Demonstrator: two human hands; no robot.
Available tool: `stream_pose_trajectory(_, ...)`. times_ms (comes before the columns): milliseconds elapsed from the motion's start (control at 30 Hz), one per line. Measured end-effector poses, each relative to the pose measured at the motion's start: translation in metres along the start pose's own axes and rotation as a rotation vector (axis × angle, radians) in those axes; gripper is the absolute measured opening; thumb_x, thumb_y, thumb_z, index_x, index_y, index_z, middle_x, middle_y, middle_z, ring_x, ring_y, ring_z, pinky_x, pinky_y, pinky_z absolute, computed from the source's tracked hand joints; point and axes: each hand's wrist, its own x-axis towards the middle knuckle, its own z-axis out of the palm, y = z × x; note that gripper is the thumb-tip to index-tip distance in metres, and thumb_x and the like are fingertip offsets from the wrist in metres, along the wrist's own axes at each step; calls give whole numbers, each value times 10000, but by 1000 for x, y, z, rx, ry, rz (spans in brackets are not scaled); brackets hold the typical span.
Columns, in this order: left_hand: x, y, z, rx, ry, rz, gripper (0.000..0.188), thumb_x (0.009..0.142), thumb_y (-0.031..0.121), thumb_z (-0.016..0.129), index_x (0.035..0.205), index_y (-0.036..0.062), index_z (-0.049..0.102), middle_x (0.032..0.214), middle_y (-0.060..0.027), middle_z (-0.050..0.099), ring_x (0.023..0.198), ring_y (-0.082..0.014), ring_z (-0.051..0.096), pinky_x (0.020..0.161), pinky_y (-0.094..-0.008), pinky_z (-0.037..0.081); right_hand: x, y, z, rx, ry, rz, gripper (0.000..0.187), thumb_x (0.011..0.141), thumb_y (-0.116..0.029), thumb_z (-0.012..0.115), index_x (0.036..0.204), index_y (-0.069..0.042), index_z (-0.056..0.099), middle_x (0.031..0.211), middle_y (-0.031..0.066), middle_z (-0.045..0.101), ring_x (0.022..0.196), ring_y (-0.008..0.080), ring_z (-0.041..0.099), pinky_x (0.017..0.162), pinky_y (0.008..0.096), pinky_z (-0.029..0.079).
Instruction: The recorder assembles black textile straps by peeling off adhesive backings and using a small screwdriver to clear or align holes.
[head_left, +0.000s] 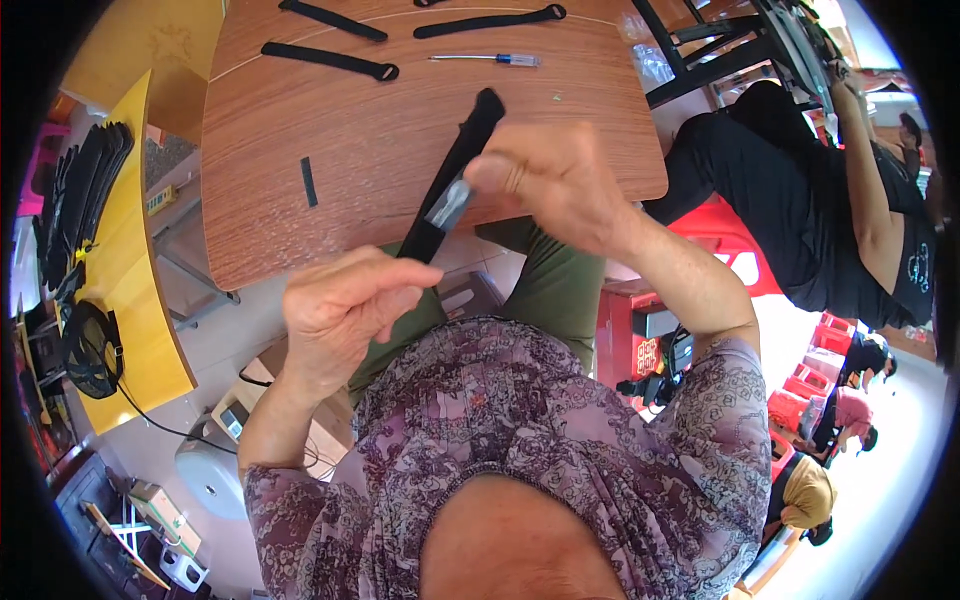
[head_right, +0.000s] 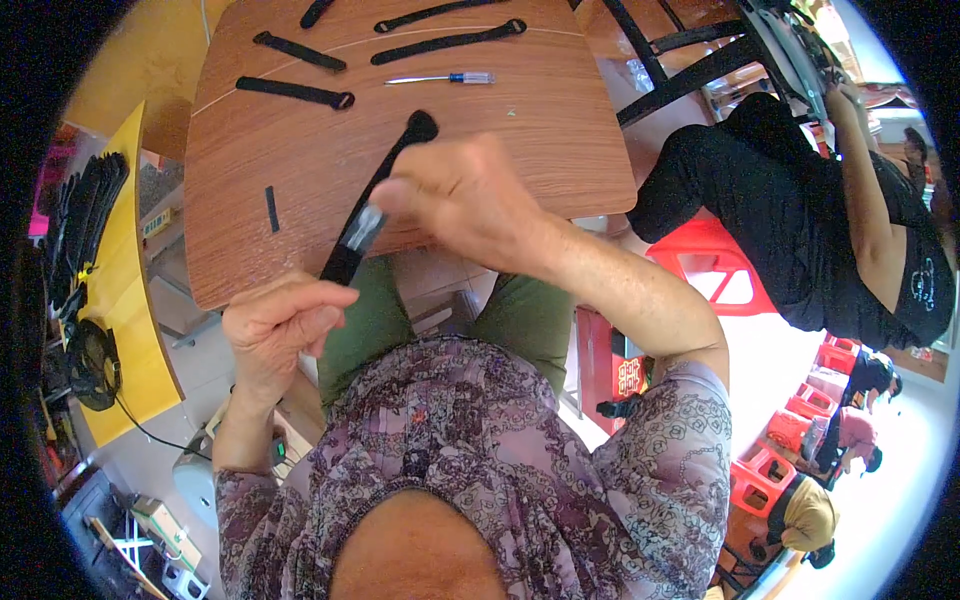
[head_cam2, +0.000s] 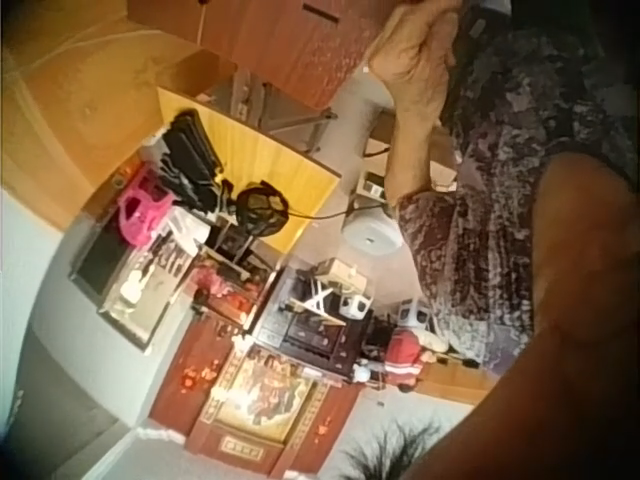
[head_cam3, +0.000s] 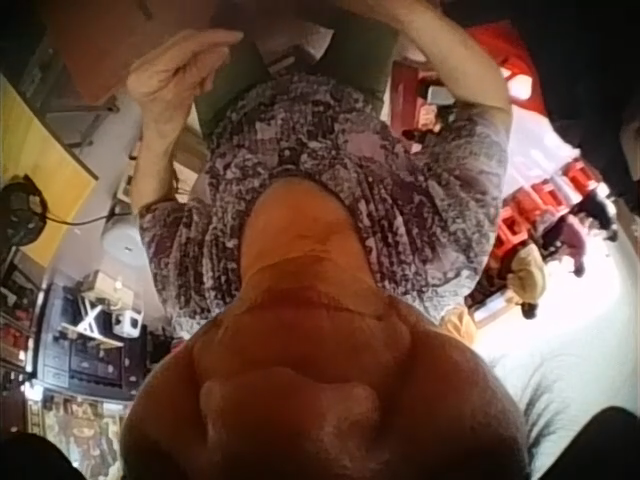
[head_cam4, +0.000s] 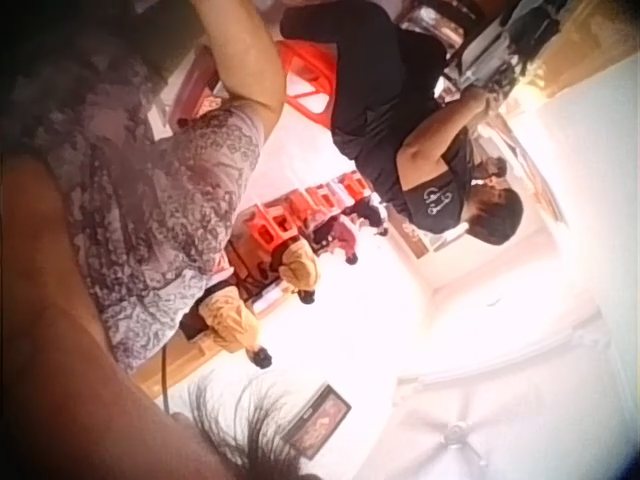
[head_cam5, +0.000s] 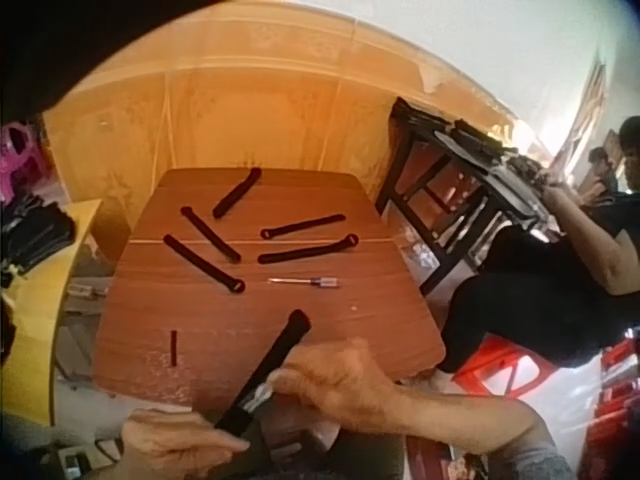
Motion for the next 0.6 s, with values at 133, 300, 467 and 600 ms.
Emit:
stream_pose_trajectory(133,-16,3,-24,76,25,14,139,767,-20,681,898,8,713,663,-33,601,484,-62,493,420,-198,337,16,46,-57,78,248,437,217,844,-211,647,710,-42,672,557,9,566,508,81,497,464,265,383)
stream_pose_trajectory(300,-43,-5,-57,107,2,113,161,754,109,732,849,-20,714,625,-65,603,446,-82,489,402,-205,337,17,100,-150,-142,585,413,242,842,-213,622,718,-11,674,555,16,568,479,70,481,439,223,355)
stream_pose_trajectory(467,-65,-10,-78,-230,254,-34,226,785,142,719,869,-66,687,662,-130,613,434,-105,495,395,-217,373,16,92,-192,-170,543,401,209,863,-223,634,823,-27,695,649,15,628,513,46,493,451,189,351)
stream_pose_trajectory(600,-44,-20,-67,-412,323,9,286,802,139,708,974,-82,654,694,-171,616,423,-125,486,398,-229,388,48,73,-151,-220,538,252,191,867,-224,640,922,-57,713,682,1,647,531,33,502,466,180,378)
